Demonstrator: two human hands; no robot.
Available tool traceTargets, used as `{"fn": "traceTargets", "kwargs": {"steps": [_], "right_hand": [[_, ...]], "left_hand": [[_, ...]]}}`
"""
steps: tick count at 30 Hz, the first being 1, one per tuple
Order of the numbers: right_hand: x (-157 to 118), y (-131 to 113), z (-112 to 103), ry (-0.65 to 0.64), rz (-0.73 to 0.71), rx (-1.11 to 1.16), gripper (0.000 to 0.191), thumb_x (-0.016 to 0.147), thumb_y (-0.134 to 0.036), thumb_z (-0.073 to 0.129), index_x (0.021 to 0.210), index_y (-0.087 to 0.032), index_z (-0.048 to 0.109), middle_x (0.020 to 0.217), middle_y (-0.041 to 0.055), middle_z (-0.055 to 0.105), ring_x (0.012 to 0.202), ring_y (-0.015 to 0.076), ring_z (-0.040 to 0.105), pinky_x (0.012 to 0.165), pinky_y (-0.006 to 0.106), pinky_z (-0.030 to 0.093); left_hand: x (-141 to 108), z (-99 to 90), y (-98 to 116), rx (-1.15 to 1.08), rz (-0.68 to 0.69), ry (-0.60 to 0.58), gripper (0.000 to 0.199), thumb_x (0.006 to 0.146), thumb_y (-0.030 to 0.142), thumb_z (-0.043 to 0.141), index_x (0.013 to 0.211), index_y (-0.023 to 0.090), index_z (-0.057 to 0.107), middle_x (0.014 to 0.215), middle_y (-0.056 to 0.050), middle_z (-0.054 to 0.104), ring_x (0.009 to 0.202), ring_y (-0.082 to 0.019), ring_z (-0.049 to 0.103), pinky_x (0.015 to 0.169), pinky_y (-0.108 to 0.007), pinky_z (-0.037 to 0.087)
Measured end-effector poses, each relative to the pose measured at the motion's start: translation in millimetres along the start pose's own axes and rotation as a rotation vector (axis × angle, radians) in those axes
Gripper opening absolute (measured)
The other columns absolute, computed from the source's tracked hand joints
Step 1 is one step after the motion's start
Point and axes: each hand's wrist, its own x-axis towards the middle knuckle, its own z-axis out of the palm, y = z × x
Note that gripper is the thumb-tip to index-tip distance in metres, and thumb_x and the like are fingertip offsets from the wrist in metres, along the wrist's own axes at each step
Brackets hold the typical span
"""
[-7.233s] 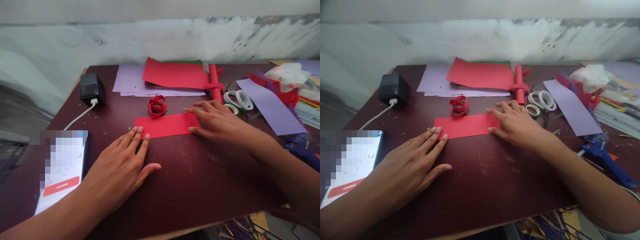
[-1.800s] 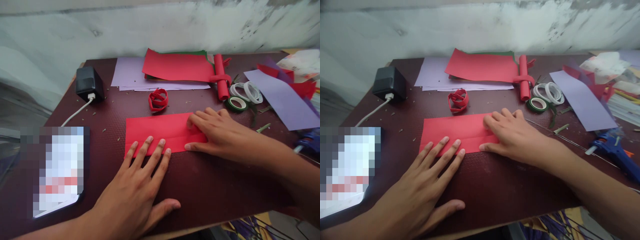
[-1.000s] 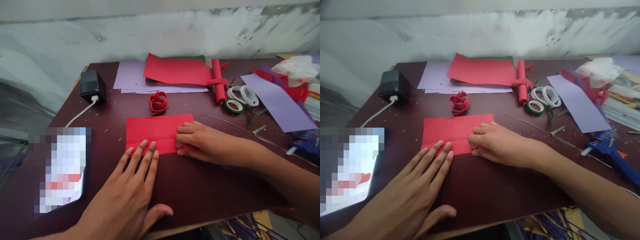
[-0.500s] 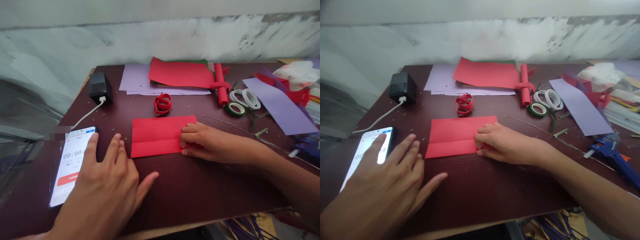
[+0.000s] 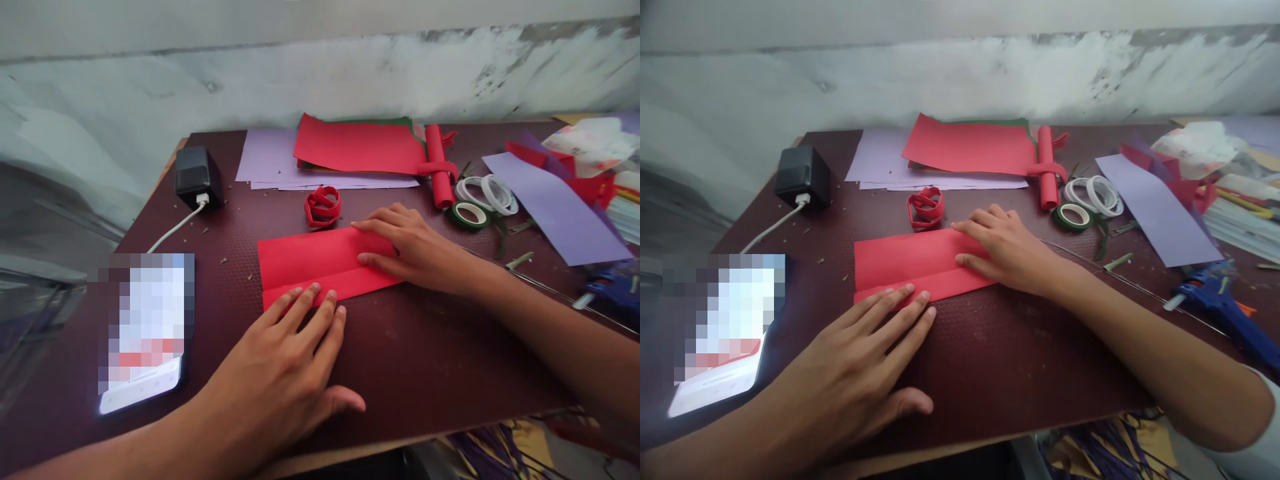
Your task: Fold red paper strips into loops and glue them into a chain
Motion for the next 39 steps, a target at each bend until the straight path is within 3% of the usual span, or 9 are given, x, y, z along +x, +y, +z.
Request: {"fn": "traceTargets", "kwargs": {"steps": [5, 11, 14, 16, 18, 22, 29, 34, 39], "right_hand": [[4.5, -2.4, 2.0, -0.009, 0.017, -0.032, 0.055, 0.107, -0.045, 0.052, 0.153, -0.014, 0.052, 0.147, 0.0217, 0.059, 0.129, 0.0383, 0.051, 0.106, 0.056, 0.041], [14.1, -0.4, 6.0, 0.02, -0.007, -0.027, 0.05, 0.104, -0.041, 0.057, 0.147, -0.015, 0.058, 0.127, 0.0176, 0.066, 0.116, 0.0343, 0.054, 0.101, 0.049, 0.041], [14.5, 1.0, 6.1, 0.1, -0.053, -0.036, 0.029, 0.103, -0.03, 0.058, 0.127, -0.017, 0.068, 0.115, 0.0138, 0.069, 0.108, 0.0308, 0.056, 0.095, 0.045, 0.041], [12.4, 2.6, 5.0, 0.152, -0.107, -0.037, 0.015, 0.103, -0.02, 0.055, 0.108, -0.019, 0.07, 0.107, 0.0103, 0.071, 0.103, 0.0276, 0.057, 0.095, 0.044, 0.04], [8.8, 4.6, 3.5, 0.187, -0.202, -0.014, 0.018, 0.103, -0.012, 0.051, 0.097, -0.02, 0.067, 0.103, 0.0075, 0.074, 0.1, 0.0246, 0.06, 0.098, 0.043, 0.041], [1.3, 6.8, 0.7, 0.172, -0.412, 0.006, 0.015, 0.105, -0.012, 0.053, 0.101, -0.02, 0.065, 0.116, 0.0084, 0.077, 0.108, 0.0229, 0.065, 0.099, 0.041, 0.045], [-1.5, 0.7, -7.3, 0.069, -0.529, -0.06, 0.022, 0.11, -0.02, 0.049, 0.103, -0.017, 0.069, 0.128, 0.012, 0.078, 0.119, 0.0267, 0.066, 0.103, 0.044, 0.049], [-4.2, -0.7, -14.3, 0.041, -0.532, -0.14, 0.027, 0.111, -0.022, 0.046, 0.106, -0.016, 0.072, 0.134, 0.0129, 0.076, 0.124, 0.0285, 0.066, 0.105, 0.046, 0.05], [-6.6, -2.5, -14.7, 0.05, -0.559, -0.2, 0.026, 0.11, -0.02, 0.048, 0.107, -0.015, 0.074, 0.135, 0.0137, 0.075, 0.123, 0.03, 0.066, 0.106, 0.051, 0.051]], "left_hand": [[4.3, -1.7, -3.1, -0.047, 0.039, 0.014, 0.075, 0.109, 0.063, 0.035, 0.14, 0.002, 0.067, 0.142, -0.02, 0.07, 0.132, -0.04, 0.065, 0.111, -0.052, 0.05], [6.9, 3.3, -8.4, -0.035, -0.004, -0.011, 0.074, 0.109, 0.062, 0.036, 0.145, 0.004, 0.064, 0.155, -0.022, 0.059, 0.141, -0.045, 0.058, 0.109, -0.057, 0.052], [7.0, 3.4, -10.7, -0.059, 0.025, -0.002, 0.075, 0.11, 0.062, 0.033, 0.146, 0.004, 0.063, 0.153, -0.022, 0.061, 0.14, -0.045, 0.059, 0.109, -0.057, 0.053], [7.0, 2.2, -11.2, -0.067, 0.039, 0.001, 0.076, 0.11, 0.063, 0.032, 0.144, 0.004, 0.064, 0.15, -0.021, 0.064, 0.137, -0.044, 0.062, 0.107, -0.056, 0.055], [6.7, 1.0, -10.6, -0.056, 0.037, 0.0, 0.077, 0.109, 0.064, 0.031, 0.141, 0.004, 0.066, 0.148, -0.02, 0.066, 0.132, -0.043, 0.066, 0.104, -0.055, 0.057], [5.0, 2.1, -8.3, -0.026, 0.033, -0.006, 0.077, 0.109, 0.065, 0.031, 0.14, 0.004, 0.067, 0.147, -0.02, 0.067, 0.127, -0.042, 0.068, 0.101, -0.052, 0.057], [1.4, 7.0, -6.3, 0.011, 0.019, 0.032, 0.078, 0.109, 0.067, 0.03, 0.142, 0.004, 0.065, 0.158, -0.019, 0.058, 0.147, -0.041, 0.049, 0.119, -0.05, 0.035], [-2.8, 4.3, -0.8, 0.035, -0.044, 0.063, 0.073, 0.108, 0.065, 0.037, 0.139, 0.007, 0.067, 0.168, -0.019, 0.045, 0.142, -0.037, 0.047, 0.12, -0.048, 0.03], [-3.7, 3.9, 1.6, 0.037, -0.07, 0.062, 0.073, 0.106, 0.067, 0.041, 0.137, 0.007, 0.069, 0.166, -0.022, 0.047, 0.155, -0.039, 0.035, 0.132, -0.053, 0.01]]}}
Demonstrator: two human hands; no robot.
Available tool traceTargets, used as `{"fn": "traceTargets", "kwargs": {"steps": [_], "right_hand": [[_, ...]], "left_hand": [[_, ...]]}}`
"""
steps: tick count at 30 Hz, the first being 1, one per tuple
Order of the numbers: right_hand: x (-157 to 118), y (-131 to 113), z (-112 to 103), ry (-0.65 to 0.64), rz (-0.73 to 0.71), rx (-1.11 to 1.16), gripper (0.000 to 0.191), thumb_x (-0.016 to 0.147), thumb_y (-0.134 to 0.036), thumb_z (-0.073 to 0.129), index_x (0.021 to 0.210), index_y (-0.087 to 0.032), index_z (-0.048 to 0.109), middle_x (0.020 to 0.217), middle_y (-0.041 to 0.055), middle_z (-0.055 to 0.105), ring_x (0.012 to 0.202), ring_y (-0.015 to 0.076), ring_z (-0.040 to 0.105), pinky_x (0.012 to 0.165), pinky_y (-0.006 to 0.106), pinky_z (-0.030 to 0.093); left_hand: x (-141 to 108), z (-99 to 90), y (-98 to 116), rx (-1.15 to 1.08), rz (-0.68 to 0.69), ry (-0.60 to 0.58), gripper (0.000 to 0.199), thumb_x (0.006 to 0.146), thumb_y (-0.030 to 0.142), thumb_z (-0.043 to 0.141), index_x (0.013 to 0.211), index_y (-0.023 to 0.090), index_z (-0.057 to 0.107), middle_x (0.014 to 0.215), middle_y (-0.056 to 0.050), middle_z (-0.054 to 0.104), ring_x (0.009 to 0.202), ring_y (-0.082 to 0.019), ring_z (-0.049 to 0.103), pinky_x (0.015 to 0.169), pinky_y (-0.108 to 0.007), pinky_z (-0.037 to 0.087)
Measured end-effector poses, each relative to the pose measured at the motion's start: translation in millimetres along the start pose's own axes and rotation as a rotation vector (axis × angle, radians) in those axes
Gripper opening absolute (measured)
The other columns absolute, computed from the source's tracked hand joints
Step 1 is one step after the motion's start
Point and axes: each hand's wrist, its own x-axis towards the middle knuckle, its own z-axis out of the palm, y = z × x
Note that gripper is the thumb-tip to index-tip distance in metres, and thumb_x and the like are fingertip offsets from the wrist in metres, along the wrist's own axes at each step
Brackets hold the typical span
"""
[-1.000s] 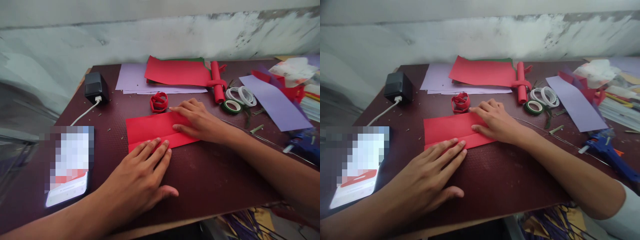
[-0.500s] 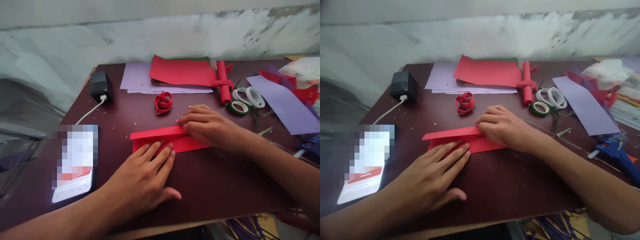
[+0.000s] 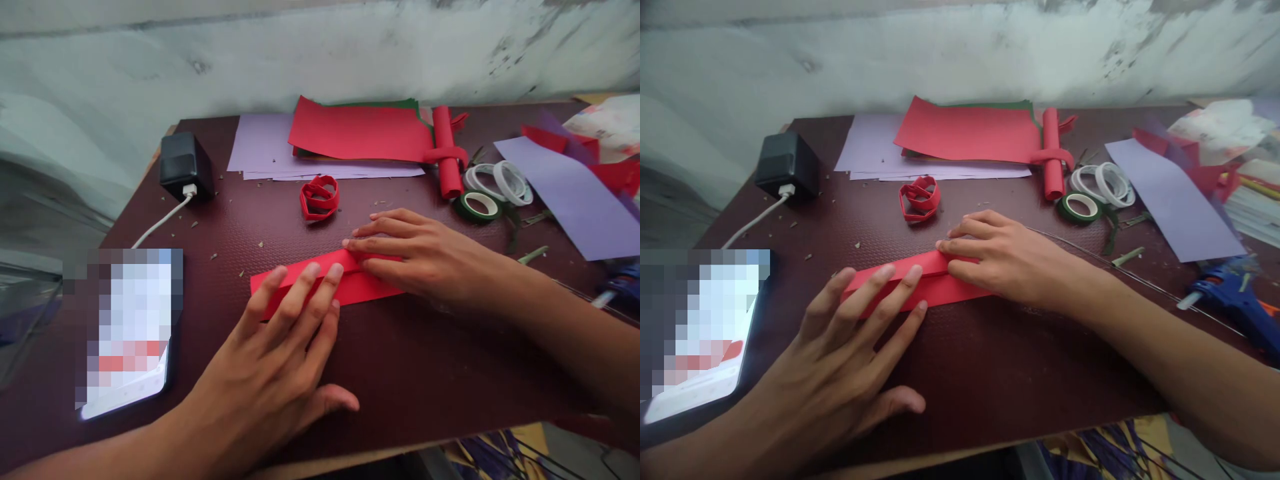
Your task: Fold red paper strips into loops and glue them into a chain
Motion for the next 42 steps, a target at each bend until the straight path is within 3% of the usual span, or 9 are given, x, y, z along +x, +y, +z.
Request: {"fn": "traceTargets", "kwargs": {"steps": [2, 7, 10, 15, 26, 38, 42], "right_hand": [[0.5, -1.2, 0.3, 0.006, -0.013, -0.022, 0.025, 0.109, -0.02, 0.049, 0.106, -0.016, 0.074, 0.135, 0.014, 0.075, 0.123, 0.03, 0.067, 0.104, 0.051, 0.052], [1.4, -3.1, -1.3, 0.001, -0.049, -0.025, 0.026, 0.108, -0.018, 0.048, 0.104, -0.015, 0.074, 0.135, 0.0158, 0.075, 0.124, 0.0287, 0.069, 0.105, 0.049, 0.055], [0.4, -2.9, -2.2, -0.032, -0.035, 0.006, 0.027, 0.109, -0.018, 0.047, 0.107, -0.015, 0.074, 0.138, 0.0157, 0.074, 0.127, 0.0285, 0.069, 0.106, 0.049, 0.056], [-2.2, -1.8, -2.1, -0.084, -0.003, 0.042, 0.025, 0.107, -0.02, 0.051, 0.115, -0.016, 0.075, 0.144, 0.0158, 0.07, 0.135, 0.0303, 0.066, 0.109, 0.052, 0.054], [-1.9, -3.9, -5.8, -0.147, 0.041, 0.1, 0.026, 0.104, -0.015, 0.055, 0.119, -0.017, 0.077, 0.148, 0.0154, 0.067, 0.14, 0.0305, 0.064, 0.112, 0.053, 0.054], [-3.5, -4.9, -6.5, -0.24, 0.069, 0.071, 0.031, 0.107, -0.02, 0.054, 0.131, -0.014, 0.071, 0.153, 0.0133, 0.064, 0.145, 0.0322, 0.058, 0.114, 0.053, 0.051], [0.7, -8.5, -3.0, -0.182, 0.073, 0.03, 0.029, 0.109, -0.021, 0.05, 0.124, -0.015, 0.074, 0.145, 0.0111, 0.07, 0.141, 0.0306, 0.06, 0.113, 0.051, 0.047]], "left_hand": [[0.8, 1.0, -1.6, -0.023, -0.001, -0.028, 0.073, 0.105, 0.068, 0.043, 0.138, 0.008, 0.068, 0.164, -0.023, 0.049, 0.16, -0.043, 0.029, 0.132, -0.055, 0.013], [3.1, 2.3, -7.1, -0.065, 0.006, -0.075, 0.074, 0.103, 0.071, 0.044, 0.139, 0.011, 0.068, 0.16, -0.026, 0.053, 0.151, -0.047, 0.047, 0.121, -0.058, 0.039], [4.0, 2.4, -8.7, -0.089, 0.004, -0.093, 0.076, 0.101, 0.074, 0.046, 0.138, 0.011, 0.068, 0.16, -0.029, 0.051, 0.15, -0.048, 0.048, 0.117, -0.061, 0.046], [2.9, 4.5, -9.4, -0.141, -0.029, -0.121, 0.083, 0.096, 0.081, 0.048, 0.14, 0.014, 0.066, 0.161, -0.032, 0.047, 0.151, -0.052, 0.045, 0.114, -0.066, 0.048], [2.3, 4.1, -8.4, -0.15, -0.029, -0.13, 0.082, 0.097, 0.079, 0.048, 0.14, 0.012, 0.066, 0.16, -0.033, 0.047, 0.148, -0.053, 0.047, 0.111, -0.068, 0.051], [0.8, 4.9, -7.4, -0.204, -0.052, -0.149, 0.083, 0.097, 0.08, 0.046, 0.141, 0.013, 0.065, 0.161, -0.033, 0.047, 0.149, -0.057, 0.044, 0.111, -0.078, 0.045], [2.7, 4.8, -7.9, -0.225, -0.059, -0.155, 0.082, 0.097, 0.08, 0.045, 0.14, 0.013, 0.066, 0.161, -0.033, 0.048, 0.149, -0.057, 0.044, 0.111, -0.079, 0.045]]}}
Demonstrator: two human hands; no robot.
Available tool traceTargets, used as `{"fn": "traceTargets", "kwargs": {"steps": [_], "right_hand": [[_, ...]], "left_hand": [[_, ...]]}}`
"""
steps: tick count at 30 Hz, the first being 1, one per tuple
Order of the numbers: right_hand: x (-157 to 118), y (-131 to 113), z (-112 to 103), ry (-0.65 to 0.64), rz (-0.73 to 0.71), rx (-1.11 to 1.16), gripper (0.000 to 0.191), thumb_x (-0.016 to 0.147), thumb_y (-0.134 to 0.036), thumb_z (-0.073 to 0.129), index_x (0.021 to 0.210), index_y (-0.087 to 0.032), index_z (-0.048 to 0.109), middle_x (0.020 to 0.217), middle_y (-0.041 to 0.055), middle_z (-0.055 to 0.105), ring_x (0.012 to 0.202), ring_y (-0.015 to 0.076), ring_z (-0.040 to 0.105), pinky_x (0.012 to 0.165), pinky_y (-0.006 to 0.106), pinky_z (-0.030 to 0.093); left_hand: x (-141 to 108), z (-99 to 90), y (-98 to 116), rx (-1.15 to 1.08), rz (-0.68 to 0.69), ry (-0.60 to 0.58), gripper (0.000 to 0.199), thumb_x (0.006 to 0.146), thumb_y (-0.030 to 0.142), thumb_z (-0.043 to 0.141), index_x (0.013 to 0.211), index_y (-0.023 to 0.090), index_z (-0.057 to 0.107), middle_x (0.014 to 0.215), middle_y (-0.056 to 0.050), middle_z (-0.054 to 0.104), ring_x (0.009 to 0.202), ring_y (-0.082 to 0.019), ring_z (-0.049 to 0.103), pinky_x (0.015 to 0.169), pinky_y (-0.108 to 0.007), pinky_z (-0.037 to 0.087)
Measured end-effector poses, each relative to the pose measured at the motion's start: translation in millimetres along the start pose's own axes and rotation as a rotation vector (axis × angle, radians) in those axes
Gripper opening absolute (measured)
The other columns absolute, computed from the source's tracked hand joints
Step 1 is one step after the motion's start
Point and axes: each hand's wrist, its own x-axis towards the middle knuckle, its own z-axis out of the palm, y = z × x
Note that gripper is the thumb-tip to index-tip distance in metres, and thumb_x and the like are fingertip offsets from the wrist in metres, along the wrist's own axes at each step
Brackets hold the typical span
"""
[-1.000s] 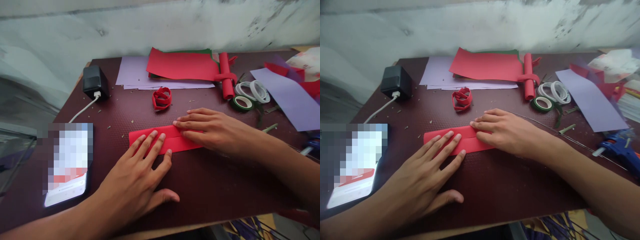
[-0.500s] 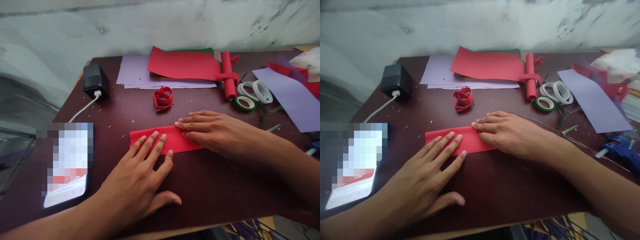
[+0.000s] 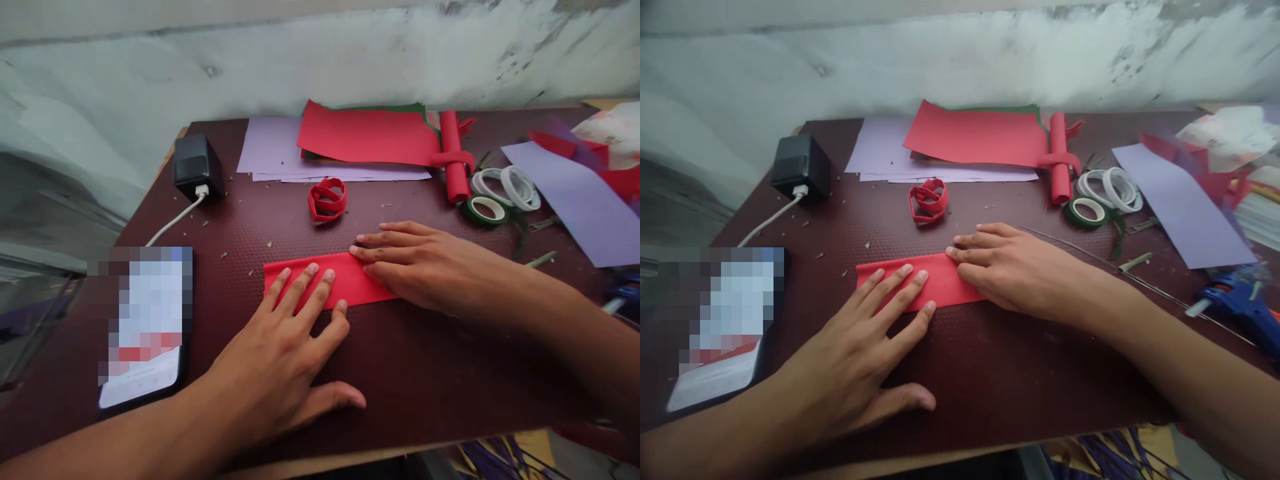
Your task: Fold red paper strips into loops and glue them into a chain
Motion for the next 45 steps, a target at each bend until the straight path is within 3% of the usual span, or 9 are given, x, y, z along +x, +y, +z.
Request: {"fn": "traceTargets", "kwargs": {"steps": [6, 12, 19, 28, 32, 34, 37, 40, 45], "right_hand": [[24.2, -20.8, 9.4, 0.109, 0.085, -0.134, 0.027, 0.108, -0.023, 0.051, 0.12, -0.012, 0.073, 0.107, 0.0138, 0.077, 0.101, 0.0293, 0.062, 0.088, 0.045, 0.042], [26.6, -26.3, 10.8, 0.017, 0.164, -0.132, 0.026, 0.106, -0.021, 0.054, 0.125, -0.014, 0.07, 0.102, 0.0115, 0.069, 0.088, 0.026, 0.055, 0.082, 0.04, 0.031], [11.3, -16.8, 7.5, -0.018, 0.251, -0.039, 0.03, 0.108, -0.02, 0.047, 0.129, -0.014, 0.068, 0.09, 0.0058, 0.07, 0.078, 0.0207, 0.056, 0.076, 0.036, 0.026], [-19.9, 8.3, -7.6, -0.072, 0.425, -0.072, 0.017, 0.094, -0.025, 0.063, 0.088, -0.023, 0.079, 0.075, 0.0033, 0.065, 0.07, 0.0197, 0.055, 0.071, 0.037, 0.024], [-20.6, 17.9, -16.2, -0.044, 0.437, -0.169, 0.032, 0.094, -0.023, 0.058, 0.064, -0.021, 0.068, 0.069, 0.0048, 0.062, 0.066, 0.0193, 0.051, 0.069, 0.038, 0.024], [-10.4, 13.0, -18.0, 0.073, 0.424, -0.192, 0.033, 0.1, -0.023, 0.053, 0.075, -0.02, 0.073, 0.074, 0.0063, 0.064, 0.069, 0.02, 0.052, 0.071, 0.039, 0.027], [13.6, -6.3, -10.7, 0.19, 0.353, -0.162, 0.028, 0.107, -0.023, 0.05, 0.113, -0.019, 0.077, 0.086, 0.0073, 0.068, 0.078, 0.022, 0.056, 0.074, 0.037, 0.029], [33.3, -25.4, 6.6, 0.115, 0.251, -0.124, 0.031, 0.108, -0.025, 0.053, 0.133, -0.017, 0.07, 0.094, 0.008, 0.07, 0.081, 0.0221, 0.056, 0.075, 0.037, 0.028], [39.1, -30.6, 25.4, 0.054, 0.236, -0.046, 0.038, 0.11, -0.026, 0.051, 0.143, -0.015, 0.064, 0.098, 0.0087, 0.07, 0.081, 0.0211, 0.055, 0.075, 0.036, 0.025]], "left_hand": [[1.3, -1.7, 0.3, -0.044, -0.013, -0.026, 0.08, 0.096, 0.081, 0.048, 0.135, 0.014, 0.069, 0.161, -0.034, 0.046, 0.15, -0.059, 0.041, 0.108, -0.082, 0.044], [1.3, -1.9, -0.3, -0.073, -0.04, -0.028, 0.078, 0.096, 0.079, 0.051, 0.137, 0.015, 0.067, 0.162, -0.031, 0.045, 0.156, -0.061, 0.027, 0.11, -0.083, 0.043], [1.0, -3.1, -0.9, -0.052, -0.037, -0.04, 0.078, 0.097, 0.08, 0.046, 0.14, 0.017, 0.065, 0.164, -0.026, 0.047, 0.154, -0.061, 0.031, 0.112, -0.086, 0.037], [-0.7, -1.6, -1.9, -0.041, -0.054, -0.028, 0.08, 0.094, 0.082, 0.05, 0.143, 0.021, 0.065, 0.164, -0.022, 0.048, 0.155, -0.056, 0.032, 0.118, -0.082, 0.032], [0.4, -2.0, -3.3, -0.046, -0.055, -0.037, 0.08, 0.095, 0.082, 0.049, 0.144, 0.021, 0.064, 0.165, -0.021, 0.047, 0.156, -0.056, 0.031, 0.119, -0.083, 0.029], [1.4, -2.6, -3.6, -0.05, -0.058, -0.044, 0.079, 0.095, 0.082, 0.049, 0.143, 0.021, 0.065, 0.165, -0.021, 0.047, 0.156, -0.056, 0.031, 0.119, -0.083, 0.029], [2.9, -3.7, -3.3, -0.055, -0.06, -0.052, 0.08, 0.096, 0.082, 0.046, 0.142, 0.021, 0.065, 0.165, -0.021, 0.047, 0.155, -0.057, 0.031, 0.118, -0.084, 0.029], [3.5, -4.8, -2.5, -0.067, -0.064, -0.064, 0.08, 0.096, 0.083, 0.044, 0.141, 0.02, 0.066, 0.162, -0.023, 0.049, 0.155, -0.059, 0.03, 0.117, -0.085, 0.029], [1.5, -6.2, -0.3, -0.07, -0.08, -0.039, 0.078, 0.096, 0.081, 0.046, 0.139, 0.02, 0.068, 0.156, -0.022, 0.055, 0.155, -0.062, 0.027, 0.113, -0.084, 0.036]]}}
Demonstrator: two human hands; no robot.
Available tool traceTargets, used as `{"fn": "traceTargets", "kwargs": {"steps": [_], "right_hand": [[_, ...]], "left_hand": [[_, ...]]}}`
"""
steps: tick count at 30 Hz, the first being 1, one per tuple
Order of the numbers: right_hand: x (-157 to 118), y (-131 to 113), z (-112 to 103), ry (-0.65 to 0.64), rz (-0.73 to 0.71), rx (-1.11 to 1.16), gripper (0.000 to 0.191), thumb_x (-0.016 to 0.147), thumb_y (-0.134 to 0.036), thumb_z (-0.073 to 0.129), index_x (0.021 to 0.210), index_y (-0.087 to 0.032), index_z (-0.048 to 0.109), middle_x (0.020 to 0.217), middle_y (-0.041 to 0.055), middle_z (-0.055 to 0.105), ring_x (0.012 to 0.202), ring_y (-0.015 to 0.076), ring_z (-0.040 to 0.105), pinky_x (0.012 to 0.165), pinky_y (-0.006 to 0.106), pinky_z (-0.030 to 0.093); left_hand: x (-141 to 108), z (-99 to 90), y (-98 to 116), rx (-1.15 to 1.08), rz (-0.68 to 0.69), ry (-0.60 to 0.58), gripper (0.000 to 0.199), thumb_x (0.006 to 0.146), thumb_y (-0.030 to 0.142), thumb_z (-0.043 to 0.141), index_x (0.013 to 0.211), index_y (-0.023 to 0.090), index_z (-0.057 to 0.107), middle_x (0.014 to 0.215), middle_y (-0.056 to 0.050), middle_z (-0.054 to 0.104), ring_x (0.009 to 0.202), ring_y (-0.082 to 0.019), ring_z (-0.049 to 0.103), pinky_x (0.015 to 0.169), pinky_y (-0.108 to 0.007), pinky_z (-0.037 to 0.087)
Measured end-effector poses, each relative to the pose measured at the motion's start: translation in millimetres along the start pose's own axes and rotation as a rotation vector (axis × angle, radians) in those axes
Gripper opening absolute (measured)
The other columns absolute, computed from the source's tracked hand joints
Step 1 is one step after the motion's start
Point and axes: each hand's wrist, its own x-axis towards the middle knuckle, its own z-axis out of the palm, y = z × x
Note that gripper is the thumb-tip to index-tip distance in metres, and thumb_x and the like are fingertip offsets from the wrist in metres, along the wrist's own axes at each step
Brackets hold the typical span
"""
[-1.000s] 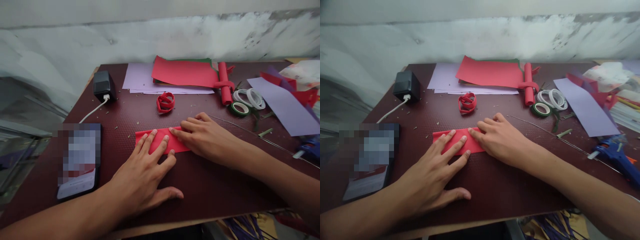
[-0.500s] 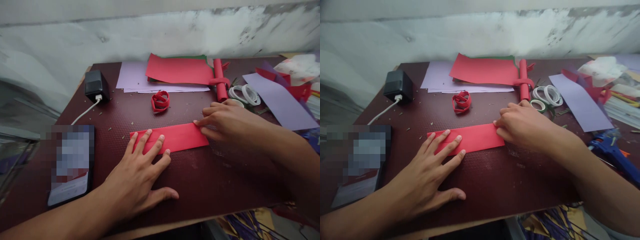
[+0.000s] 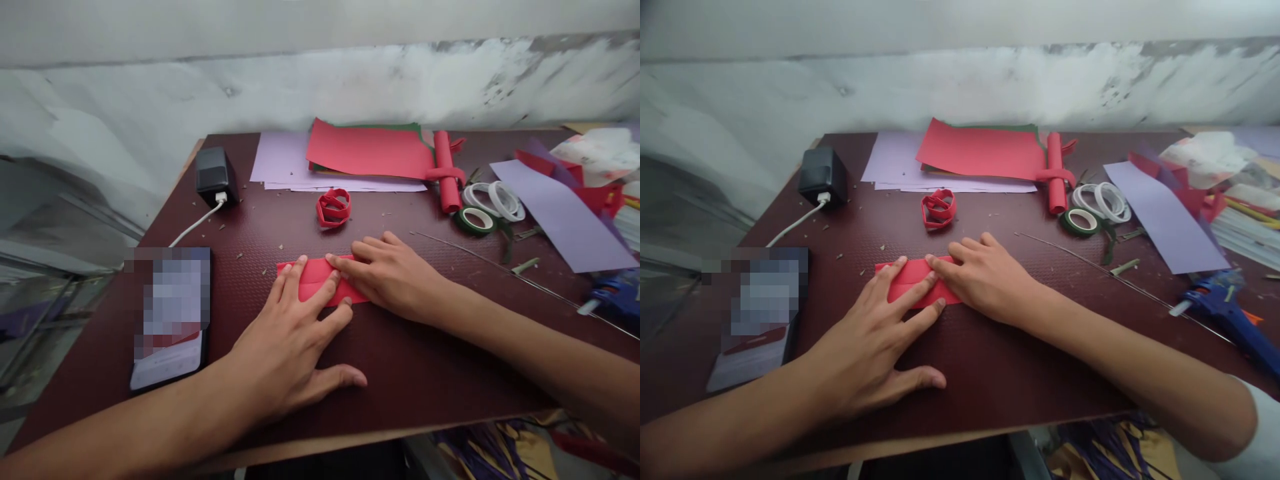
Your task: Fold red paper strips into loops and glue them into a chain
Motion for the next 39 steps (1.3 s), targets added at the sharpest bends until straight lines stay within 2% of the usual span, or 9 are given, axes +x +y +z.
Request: {"fn": "traceTargets", "kwargs": {"steps": [7, 13, 18, 21, 23, 25, 29, 35, 39], "right_hand": [[-6.9, 8.8, -3.9, 0.039, 0.05, 0.026, 0.033, 0.111, -0.029, 0.05, 0.132, -0.018, 0.071, 0.089, 0.0058, 0.07, 0.079, 0.0195, 0.057, 0.077, 0.036, 0.024], [-21.9, 32.3, -16.7, -0.03, 0.115, 0.029, 0.034, 0.107, -0.045, 0.057, 0.1, -0.021, 0.08, 0.073, 0.0026, 0.069, 0.072, 0.0191, 0.057, 0.076, 0.037, 0.022], [-33.5, 53.9, -26.2, -0.112, 0.165, -0.039, 0.048, 0.102, -0.055, 0.063, 0.069, -0.022, 0.071, 0.064, 0.0034, 0.065, 0.069, 0.0209, 0.052, 0.075, 0.039, 0.021], [-33.6, 56.7, -28.1, -0.039, 0.162, -0.105, 0.056, 0.102, -0.056, 0.062, 0.057, -0.022, 0.063, 0.059, 0.004, 0.058, 0.067, 0.0209, 0.048, 0.077, 0.04, 0.022], [-28.2, 49.1, -26.9, 0.09, 0.153, -0.131, 0.049, 0.106, -0.049, 0.058, 0.067, -0.021, 0.07, 0.065, 0.0048, 0.06, 0.07, 0.0215, 0.049, 0.079, 0.041, 0.025], [-19.3, 34.9, -22.9, 0.204, 0.13, -0.132, 0.037, 0.109, -0.041, 0.053, 0.095, -0.02, 0.079, 0.078, 0.0064, 0.066, 0.076, 0.0221, 0.051, 0.081, 0.041, 0.027], [-3.0, 6.8, -8.8, 0.161, 0.019, -0.094, 0.037, 0.111, -0.04, 0.049, 0.134, -0.022, 0.072, 0.1, 0.0104, 0.068, 0.087, 0.0236, 0.053, 0.079, 0.039, 0.026], [-11.4, 19.5, -6.0, 0.038, 0.035, -0.02, 0.039, 0.111, -0.045, 0.049, 0.131, -0.025, 0.075, 0.097, 0.01, 0.064, 0.088, 0.0229, 0.054, 0.077, 0.037, 0.025], [-30.9, 53.3, -18.4, -0.016, 0.041, 0.051, 0.03, 0.109, -0.041, 0.056, 0.121, -0.028, 0.08, 0.09, 0.006, 0.061, 0.083, 0.0209, 0.054, 0.075, 0.036, 0.025]], "left_hand": [[-8.4, -0.1, 2.3, 0.005, -0.081, 0.013, 0.078, 0.095, 0.082, 0.047, 0.149, 0.029, 0.064, 0.165, -0.015, 0.05, 0.153, -0.066, 0.025, 0.111, -0.086, 0.038], [-15.1, 1.1, 4.2, 0.06, -0.141, -0.004, 0.079, 0.092, 0.083, 0.053, 0.158, 0.04, 0.053, 0.174, -0.006, 0.039, 0.154, -0.067, 0.019, 0.113, -0.087, 0.033], [-17.6, -1.5, 4.1, 0.129, -0.158, -0.016, 0.075, 0.091, 0.08, 0.058, 0.158, 0.047, 0.05, 0.171, -0.011, 0.042, 0.149, -0.069, 0.03, 0.107, -0.09, 0.033], [-17.2, -2.0, 3.7, 0.132, -0.153, 0.001, 0.075, 0.092, 0.083, 0.053, 0.158, 0.048, 0.049, 0.17, -0.014, 0.042, 0.149, -0.068, 0.032, 0.107, -0.089, 0.034], [-16.6, -1.8, 3.7, 0.133, -0.146, 0.009, 0.074, 0.092, 0.083, 0.05, 0.158, 0.048, 0.05, 0.169, -0.015, 0.043, 0.149, -0.068, 0.033, 0.107, -0.089, 0.034], [-16.2, -1.4, 3.8, 0.137, -0.142, 0.017, 0.074, 0.093, 0.083, 0.05, 0.157, 0.047, 0.051, 0.167, -0.016, 0.047, 0.148, -0.068, 0.034, 0.106, -0.09, 0.034], [-16.8, 0.2, 3.8, 0.139, -0.132, 0.027, 0.074, 0.093, 0.083, 0.049, 0.157, 0.045, 0.053, 0.162, -0.017, 0.053, 0.147, -0.069, 0.034, 0.105, -0.091, 0.033], [-19.1, 2.3, 2.4, 0.154, -0.139, 0.033, 0.081, 0.093, 0.086, 0.044, 0.161, 0.041, 0.048, 0.167, -0.013, 0.048, 0.147, -0.068, 0.036, 0.106, -0.091, 0.033], [-14.2, -0.9, -1.7, 0.169, -0.128, 0.046, 0.083, 0.099, 0.08, 0.039, 0.159, 0.025, 0.054, 0.164, -0.012, 0.052, 0.147, -0.061, 0.041, 0.115, -0.086, 0.028]]}}
